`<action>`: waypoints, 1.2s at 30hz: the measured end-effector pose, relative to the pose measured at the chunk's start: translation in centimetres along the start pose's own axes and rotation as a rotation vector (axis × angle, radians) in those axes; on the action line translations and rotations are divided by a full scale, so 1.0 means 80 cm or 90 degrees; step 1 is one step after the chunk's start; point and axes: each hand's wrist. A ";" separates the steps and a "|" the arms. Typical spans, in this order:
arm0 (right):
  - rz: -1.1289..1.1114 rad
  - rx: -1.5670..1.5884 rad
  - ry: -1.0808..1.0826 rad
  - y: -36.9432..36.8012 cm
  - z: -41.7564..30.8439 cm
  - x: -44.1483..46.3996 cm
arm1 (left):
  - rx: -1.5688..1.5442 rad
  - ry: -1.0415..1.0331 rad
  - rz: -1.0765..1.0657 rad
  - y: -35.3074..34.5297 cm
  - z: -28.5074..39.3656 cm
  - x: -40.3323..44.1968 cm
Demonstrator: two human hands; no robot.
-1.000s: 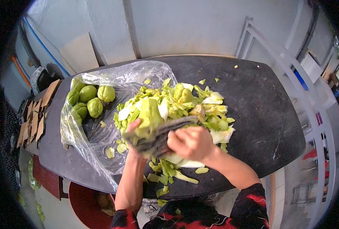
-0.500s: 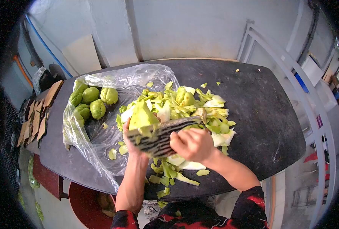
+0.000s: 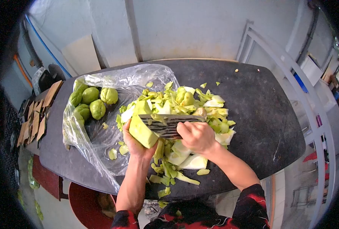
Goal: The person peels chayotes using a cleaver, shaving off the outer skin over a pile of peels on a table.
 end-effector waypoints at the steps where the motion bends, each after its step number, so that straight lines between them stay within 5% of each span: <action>1: 0.018 0.016 0.015 0.002 -0.002 0.000 | -0.011 -0.007 -0.021 -0.001 0.001 -0.002; 8: 0.034 0.017 0.078 0.016 -0.027 0.004 | 0.026 0.032 -0.101 0.013 0.003 -0.002; 10: -0.059 0.021 -0.019 -0.001 -0.002 -0.004 | 0.046 -0.018 0.023 -0.002 -0.002 -0.002; 18: 0.048 0.004 0.031 0.008 -0.013 0.002 | 0.090 0.057 -0.068 0.009 -0.004 -0.009; 20: -0.058 0.009 -0.170 -0.023 0.032 -0.009 | 0.093 0.084 -0.078 0.007 -0.008 -0.009; 23: -0.074 0.025 -0.181 -0.010 0.024 -0.008 | 0.111 0.070 -0.092 0.002 -0.011 -0.009; 30: -0.009 0.057 -0.007 0.015 -0.018 0.003 | 0.033 0.020 -0.015 0.011 0.006 0.001; 36: 0.037 0.016 0.068 0.027 -0.026 0.008 | 0.100 0.075 -0.109 0.013 0.005 -0.005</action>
Point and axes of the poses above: each hand's wrist, its own x-axis towards the middle knuckle, its own y-axis out of the back of the hand, z = x × y, and after that the axes turned 7 degrees about -z, right-handed
